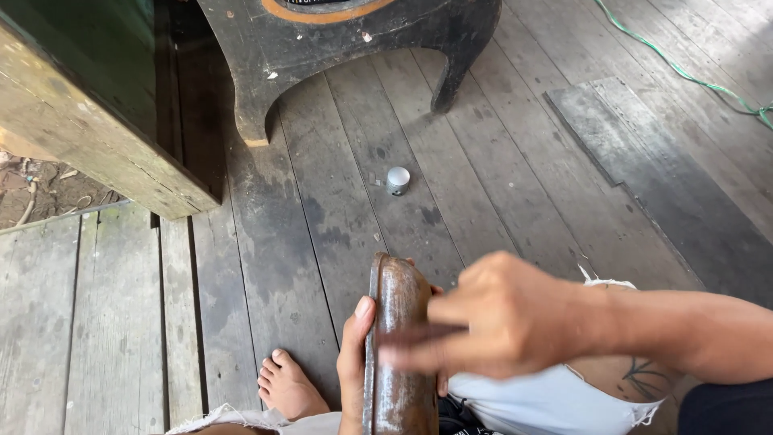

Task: Sanding a wooden object with sandpaper to smooth its surface

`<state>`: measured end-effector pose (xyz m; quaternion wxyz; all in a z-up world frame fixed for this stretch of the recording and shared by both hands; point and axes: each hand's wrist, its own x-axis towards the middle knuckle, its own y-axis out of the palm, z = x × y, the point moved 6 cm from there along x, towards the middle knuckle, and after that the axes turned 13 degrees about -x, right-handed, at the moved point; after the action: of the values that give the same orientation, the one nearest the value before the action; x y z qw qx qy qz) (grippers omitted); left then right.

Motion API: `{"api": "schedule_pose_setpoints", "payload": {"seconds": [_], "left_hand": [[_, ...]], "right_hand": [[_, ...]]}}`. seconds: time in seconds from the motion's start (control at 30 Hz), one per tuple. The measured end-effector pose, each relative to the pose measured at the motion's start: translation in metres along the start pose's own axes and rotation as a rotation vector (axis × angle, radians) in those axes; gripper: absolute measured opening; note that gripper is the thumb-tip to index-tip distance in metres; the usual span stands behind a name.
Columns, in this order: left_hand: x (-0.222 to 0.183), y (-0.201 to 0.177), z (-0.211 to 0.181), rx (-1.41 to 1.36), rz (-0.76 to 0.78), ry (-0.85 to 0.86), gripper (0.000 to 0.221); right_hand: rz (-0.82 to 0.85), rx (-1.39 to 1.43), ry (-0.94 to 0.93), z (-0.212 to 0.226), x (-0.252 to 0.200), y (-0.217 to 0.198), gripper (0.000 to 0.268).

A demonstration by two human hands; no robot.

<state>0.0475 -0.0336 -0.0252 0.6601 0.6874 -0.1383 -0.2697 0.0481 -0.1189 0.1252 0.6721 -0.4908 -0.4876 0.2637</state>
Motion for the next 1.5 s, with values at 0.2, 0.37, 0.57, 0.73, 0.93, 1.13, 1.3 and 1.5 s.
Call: {"api": "schedule_pose_setpoints", "payload": {"seconds": [0.2,0.37,0.57,0.73,0.93,1.13,1.3,1.5], "left_hand": [[0.005,-0.003,-0.002,-0.005,0.01,0.054,0.072],[0.002,0.0,-0.003,0.017,-0.075,0.021,0.074],[-0.001,-0.002,-0.002,0.055,-0.115,0.038,0.073],[0.0,0.002,-0.002,0.006,-0.005,0.053,0.073],[0.003,0.002,-0.005,0.057,-0.053,0.09,0.071],[0.0,-0.017,0.002,0.041,-0.239,-0.05,0.073],[0.003,-0.002,0.002,0.061,-0.06,0.011,0.069],[0.002,-0.003,-0.002,0.136,-0.051,0.042,0.068]], "right_hand": [[0.063,0.095,-0.009,0.012,0.005,-0.006,0.033],[0.028,-0.041,0.019,-0.003,-0.006,0.004,0.032],[0.048,0.057,0.043,-0.002,-0.001,-0.006,0.035],[0.054,0.127,0.048,0.001,0.0,-0.005,0.032],[-0.026,-0.049,-0.027,0.003,-0.002,-0.002,0.03],[0.024,-0.115,0.048,-0.002,-0.004,-0.001,0.033],[0.022,-0.238,-0.061,0.004,-0.006,-0.002,0.037],[0.021,-0.161,-0.101,0.025,-0.001,-0.004,0.015]]}}
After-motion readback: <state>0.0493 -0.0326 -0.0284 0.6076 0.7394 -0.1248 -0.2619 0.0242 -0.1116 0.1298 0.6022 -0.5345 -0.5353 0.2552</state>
